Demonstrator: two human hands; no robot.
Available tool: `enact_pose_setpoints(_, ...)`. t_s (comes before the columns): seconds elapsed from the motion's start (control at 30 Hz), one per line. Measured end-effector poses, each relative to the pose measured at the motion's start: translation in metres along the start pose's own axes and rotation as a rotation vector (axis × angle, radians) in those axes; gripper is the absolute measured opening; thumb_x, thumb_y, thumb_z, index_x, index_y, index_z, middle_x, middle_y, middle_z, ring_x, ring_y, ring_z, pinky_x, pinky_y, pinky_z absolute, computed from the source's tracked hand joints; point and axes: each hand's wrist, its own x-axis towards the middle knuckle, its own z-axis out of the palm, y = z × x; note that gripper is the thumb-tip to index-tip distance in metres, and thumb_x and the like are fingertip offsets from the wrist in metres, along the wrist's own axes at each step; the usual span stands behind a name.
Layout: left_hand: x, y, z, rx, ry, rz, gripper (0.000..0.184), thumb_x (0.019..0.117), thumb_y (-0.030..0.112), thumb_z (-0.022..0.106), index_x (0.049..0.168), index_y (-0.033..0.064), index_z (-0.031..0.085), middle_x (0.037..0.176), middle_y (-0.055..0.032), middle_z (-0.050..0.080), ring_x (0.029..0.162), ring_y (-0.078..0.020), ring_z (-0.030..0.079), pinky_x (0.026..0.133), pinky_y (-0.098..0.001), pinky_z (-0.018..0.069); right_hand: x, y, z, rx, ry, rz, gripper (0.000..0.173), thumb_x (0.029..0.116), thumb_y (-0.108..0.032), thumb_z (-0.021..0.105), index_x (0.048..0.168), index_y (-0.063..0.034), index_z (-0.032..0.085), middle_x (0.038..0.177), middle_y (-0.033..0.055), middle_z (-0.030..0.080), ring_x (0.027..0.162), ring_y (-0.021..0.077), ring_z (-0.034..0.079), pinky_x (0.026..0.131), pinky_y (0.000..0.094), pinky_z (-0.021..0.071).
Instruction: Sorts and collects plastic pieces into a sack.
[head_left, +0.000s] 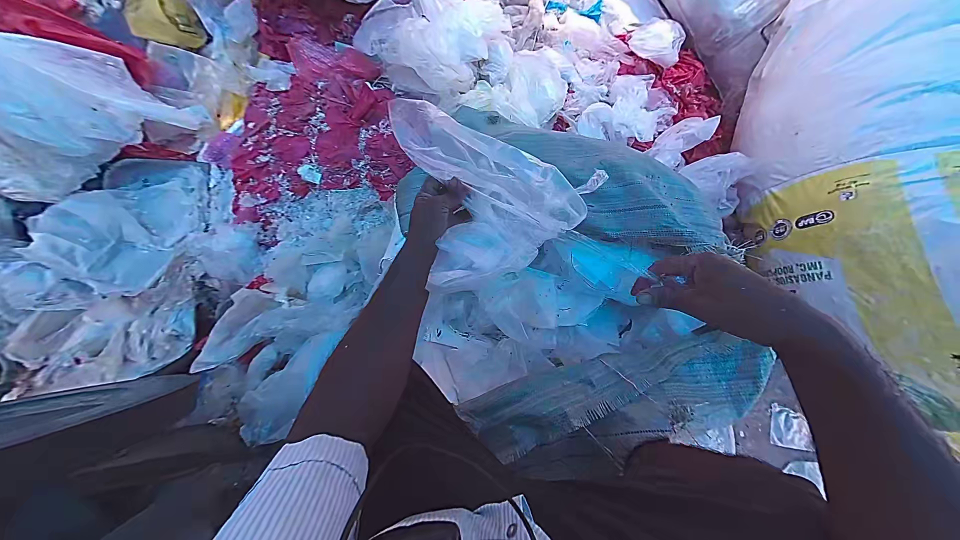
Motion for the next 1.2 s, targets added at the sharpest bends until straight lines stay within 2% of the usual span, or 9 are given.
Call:
enact_pose_setpoints(0.13, -0.003, -0.001, 0.002, -0.067, -0.151, -0.056, 0.013, 0.1073, 0.006, 0.048, 0.119, 0.0081, 0.052, 0.098, -0.0050, 0.070, 0.086, -0.0176, 0.072, 0.080, -0.0375, 0.0626, -0.012, 0.032, -0.020, 0.364, 0.281, -0.053, 0.016, 0.1014, -0.009, 0.060, 0.096, -0.0109, 0.074, 0.073, -0.0026, 0.065, 0.044, 0.0016, 0.036, 0.040, 0.0155, 0.0294)
enact_pose_setpoints(0.3, -0.003, -0.035, 0.018, 0.607, 0.046, -0.006, 0.040, 0.0964, 0.007, 0.068, 0.133, -0.0006, 0.054, 0.115, -0.0171, 0.065, 0.084, -0.0221, 0.065, 0.075, -0.0405, 0.0572, -0.010, 0.045, -0.016, 0.617, 0.289, -0.192, 0.028, 0.1042, -0.027, 0.051, 0.124, -0.0159, 0.067, 0.116, -0.0025, 0.067, 0.090, 0.0076, 0.064, 0.077, 0.0225, 0.0558)
enact_pose_setpoints(0.43, -0.017, -0.033, 0.048, 0.279, 0.308, 0.087, 0.058, 0.0961, 0.000, 0.059, 0.144, 0.0012, 0.026, 0.108, -0.0136, 0.055, 0.066, -0.0151, 0.063, 0.062, -0.0322, 0.0587, 0.001, 0.021, -0.008, 0.788, 0.292, -0.205, 0.025, 0.1088, -0.024, 0.039, 0.107, -0.0116, 0.060, 0.124, 0.0034, 0.068, 0.105, 0.0135, 0.066, 0.083, 0.0294, 0.0573)
enact_pose_setpoints(0.53, -0.037, -0.031, 0.062, 0.217, 0.213, 0.350, 0.062, 0.0944, 0.005, 0.062, 0.145, -0.0025, 0.027, 0.132, -0.0182, 0.046, 0.095, -0.0196, 0.067, 0.079, -0.0349, 0.0619, 0.003, 0.008, -0.005, 0.805, 0.281, -0.224, 0.030, 0.1110, -0.025, 0.034, 0.112, -0.0101, 0.060, 0.126, 0.0059, 0.070, 0.114, 0.0176, 0.066, 0.090, 0.0336, 0.0564)
enact_pose_setpoints(0.67, -0.065, -0.042, 0.076, 0.655, -0.305, 0.566, 0.050, 0.0966, 0.026, 0.072, 0.137, 0.0045, 0.053, 0.141, -0.0125, 0.059, 0.129, -0.0235, 0.058, 0.104, -0.0410, 0.0517, 0.011, -0.004, 0.005, 0.831, 0.281, -0.219, 0.027, 0.1103, -0.025, 0.035, 0.103, -0.0144, 0.059, 0.101, 0.0015, 0.070, 0.097, 0.0143, 0.068, 0.087, 0.0341, 0.0585)
enact_pose_setpoints(0.8, -0.077, -0.063, 0.089, 0.777, -0.589, 0.674, 0.086, 0.0840, 0.026, 0.085, 0.154, 0.0040, 0.040, 0.162, -0.0106, 0.040, 0.149, -0.0253, 0.038, 0.121, -0.0442, 0.0356, 0.016, -0.017, 0.021, 0.892, 0.157, -0.278, 0.030, 0.1102, -0.029, 0.038, 0.087, -0.0197, 0.055, 0.076, -0.0053, 0.053, 0.073, 0.0060, 0.056, 0.077, 0.0268, 0.0536)
enact_pose_setpoints(0.87, -0.078, -0.063, 0.089, 0.819, -0.609, 0.743, 0.082, 0.0815, 0.028, 0.086, 0.149, 0.0024, 0.048, 0.153, -0.0132, 0.050, 0.146, -0.0284, 0.041, 0.121, -0.0504, 0.0322, 0.020, -0.025, 0.029, 0.893, 0.111, -0.283, 0.032, 0.1087, -0.030, 0.041, 0.081, -0.0210, 0.055, 0.068, -0.0070, 0.048, 0.061, 0.0021, 0.047, 0.059, 0.0165, 0.0416)
enact_pose_setpoints(0.97, -0.074, -0.059, 0.083, 0.840, -0.594, 0.824, 0.047, 0.0798, 0.038, 0.086, 0.109, 0.0049, 0.070, 0.114, -0.0101, 0.069, 0.123, -0.0280, 0.058, 0.104, -0.0541, 0.0420, 0.028, -0.027, 0.032, 0.952, 0.057, -0.305, 0.033, 0.1073, -0.027, 0.042, 0.077, -0.0222, 0.053, 0.064, -0.0091, 0.043, 0.056, 0.0007, 0.042, 0.055, 0.0148, 0.0378)
enact_pose_setpoints(1.2, -0.071, -0.046, 0.071, 0.678, -0.786, 0.455, 0.022, 0.1000, 0.020, 0.067, 0.089, 0.0035, 0.057, 0.075, -0.0041, 0.056, 0.069, -0.0108, 0.055, 0.064, -0.0257, 0.0481, 0.045, -0.012, 0.027, 1.181, 0.152, -0.204, 0.041, 0.1095, -0.031, 0.038, 0.071, -0.0239, 0.049, 0.059, -0.0094, 0.042, 0.056, 0.0046, 0.045, 0.061, 0.0225, 0.0467)
